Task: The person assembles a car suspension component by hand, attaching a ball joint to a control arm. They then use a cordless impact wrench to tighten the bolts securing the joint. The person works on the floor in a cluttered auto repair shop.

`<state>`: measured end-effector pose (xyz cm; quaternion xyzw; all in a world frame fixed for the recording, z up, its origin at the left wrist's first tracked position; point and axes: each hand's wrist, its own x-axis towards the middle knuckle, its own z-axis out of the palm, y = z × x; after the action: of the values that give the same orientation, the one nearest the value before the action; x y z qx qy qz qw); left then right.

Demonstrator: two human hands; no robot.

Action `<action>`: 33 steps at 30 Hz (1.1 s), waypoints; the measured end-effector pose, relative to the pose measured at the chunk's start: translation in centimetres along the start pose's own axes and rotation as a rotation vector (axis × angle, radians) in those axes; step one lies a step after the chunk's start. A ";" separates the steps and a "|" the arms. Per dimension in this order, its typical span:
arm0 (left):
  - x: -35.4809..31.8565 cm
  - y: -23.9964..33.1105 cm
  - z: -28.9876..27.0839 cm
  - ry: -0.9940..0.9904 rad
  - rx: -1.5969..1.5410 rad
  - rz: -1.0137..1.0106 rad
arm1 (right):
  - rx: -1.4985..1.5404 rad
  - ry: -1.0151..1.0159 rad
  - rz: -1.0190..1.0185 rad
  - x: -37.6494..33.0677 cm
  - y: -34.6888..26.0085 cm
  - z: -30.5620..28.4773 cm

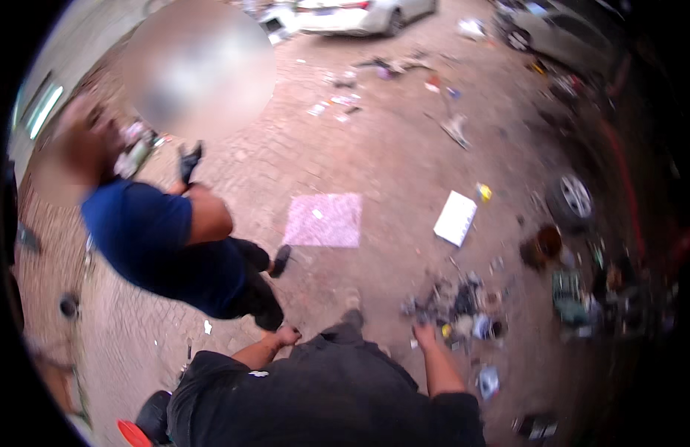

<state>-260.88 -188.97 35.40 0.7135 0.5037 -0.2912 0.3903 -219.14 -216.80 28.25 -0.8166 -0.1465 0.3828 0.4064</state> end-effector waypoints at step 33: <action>31.2 17.6 -31.0 0.164 -0.104 0.025 | -0.177 -0.104 0.161 40.4 -19.6 -7.5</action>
<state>-233.49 -150.56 31.07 0.7202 0.5393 -0.2004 0.3877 -185.34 -186.42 25.79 -0.8375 -0.1344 0.4415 0.2925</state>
